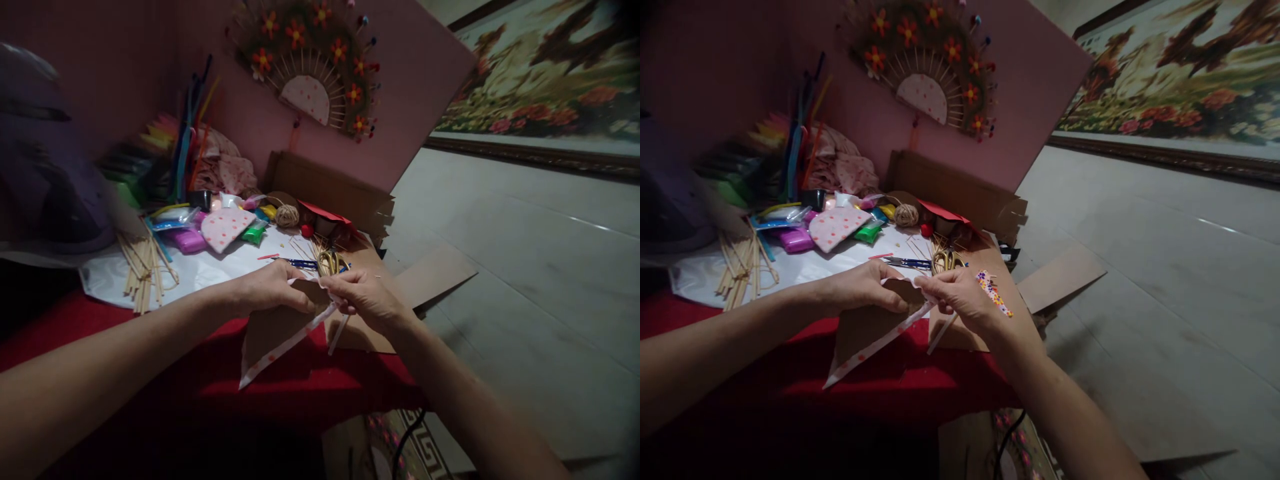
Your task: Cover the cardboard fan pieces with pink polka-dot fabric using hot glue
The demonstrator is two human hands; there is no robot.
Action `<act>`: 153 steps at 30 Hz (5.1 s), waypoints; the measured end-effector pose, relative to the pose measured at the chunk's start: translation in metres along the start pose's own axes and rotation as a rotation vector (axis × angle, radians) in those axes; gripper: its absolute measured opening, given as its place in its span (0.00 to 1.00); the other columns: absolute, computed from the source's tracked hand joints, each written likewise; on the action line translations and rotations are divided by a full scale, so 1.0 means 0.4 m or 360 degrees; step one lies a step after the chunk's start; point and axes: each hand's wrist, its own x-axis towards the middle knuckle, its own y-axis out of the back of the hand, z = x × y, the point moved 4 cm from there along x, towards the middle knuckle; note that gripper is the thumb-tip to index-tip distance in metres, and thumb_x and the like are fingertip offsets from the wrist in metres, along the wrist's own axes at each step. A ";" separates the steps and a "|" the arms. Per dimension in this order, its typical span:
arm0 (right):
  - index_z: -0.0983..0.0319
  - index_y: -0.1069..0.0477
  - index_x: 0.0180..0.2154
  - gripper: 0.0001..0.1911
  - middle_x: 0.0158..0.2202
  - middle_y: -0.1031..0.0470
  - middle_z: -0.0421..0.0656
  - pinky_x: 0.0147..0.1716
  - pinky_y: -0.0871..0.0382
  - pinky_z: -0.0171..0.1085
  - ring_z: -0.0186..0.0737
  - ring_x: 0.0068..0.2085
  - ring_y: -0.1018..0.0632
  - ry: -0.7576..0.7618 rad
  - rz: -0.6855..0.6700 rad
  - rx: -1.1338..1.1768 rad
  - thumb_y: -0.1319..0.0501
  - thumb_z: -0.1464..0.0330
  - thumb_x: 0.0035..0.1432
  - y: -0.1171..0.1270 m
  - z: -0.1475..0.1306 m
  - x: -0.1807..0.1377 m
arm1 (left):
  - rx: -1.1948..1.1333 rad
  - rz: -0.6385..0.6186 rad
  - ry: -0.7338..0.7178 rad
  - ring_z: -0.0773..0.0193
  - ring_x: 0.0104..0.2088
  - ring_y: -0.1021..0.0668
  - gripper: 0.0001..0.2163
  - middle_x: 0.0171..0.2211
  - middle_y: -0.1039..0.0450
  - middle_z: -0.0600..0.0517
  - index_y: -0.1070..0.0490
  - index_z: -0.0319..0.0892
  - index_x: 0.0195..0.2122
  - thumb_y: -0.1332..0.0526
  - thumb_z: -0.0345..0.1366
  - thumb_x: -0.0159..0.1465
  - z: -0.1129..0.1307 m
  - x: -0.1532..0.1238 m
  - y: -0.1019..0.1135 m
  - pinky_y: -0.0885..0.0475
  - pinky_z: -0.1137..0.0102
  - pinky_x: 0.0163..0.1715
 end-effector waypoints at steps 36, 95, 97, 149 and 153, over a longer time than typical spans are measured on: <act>0.64 0.28 0.24 0.16 0.19 0.38 0.35 0.16 0.53 0.30 0.27 0.20 0.40 0.0098 0.0187 0.0005 0.37 0.57 0.51 -0.010 -0.026 -0.031 | -0.0233 -0.0018 0.0102 0.68 0.21 0.27 0.08 0.25 0.24 0.53 0.25 0.40 0.31 0.36 0.30 0.48 -0.027 0.014 0.014 0.34 0.74 0.24; 0.62 0.27 0.47 0.15 0.40 0.26 0.50 0.43 0.34 0.45 0.48 0.44 0.30 0.1417 0.0844 -0.1941 0.43 0.64 0.60 -0.090 -0.037 -0.126 | -0.0398 0.0014 0.0078 0.67 0.22 0.27 0.06 0.23 0.25 0.54 0.27 0.40 0.29 0.36 0.30 0.48 -0.025 0.018 -0.003 0.34 0.73 0.25; 0.62 0.25 0.45 0.15 0.39 0.26 0.49 0.43 0.34 0.46 0.48 0.44 0.30 0.1398 0.0805 -0.1831 0.44 0.64 0.61 -0.093 -0.035 -0.126 | -0.0378 0.0039 0.0099 0.67 0.21 0.28 0.06 0.22 0.26 0.54 0.27 0.40 0.28 0.36 0.31 0.48 -0.031 0.021 -0.001 0.35 0.74 0.24; 0.61 0.34 0.28 0.14 0.24 0.31 0.38 0.21 0.40 0.31 0.29 0.21 0.34 0.0696 0.0886 0.0015 0.45 0.59 0.62 -0.047 -0.022 -0.065 | -0.0471 0.0358 -0.0024 0.67 0.20 0.27 0.07 0.22 0.25 0.50 0.25 0.37 0.28 0.33 0.33 0.48 -0.014 0.024 0.035 0.34 0.74 0.21; 0.62 0.38 0.18 0.23 0.14 0.39 0.35 0.14 0.50 0.30 0.26 0.15 0.41 0.0627 0.0775 0.0155 0.43 0.55 0.58 -0.011 -0.033 -0.005 | -0.0609 0.0626 -0.0165 0.65 0.22 0.25 0.09 0.24 0.24 0.51 0.26 0.38 0.30 0.33 0.32 0.47 -0.006 0.028 0.077 0.33 0.73 0.23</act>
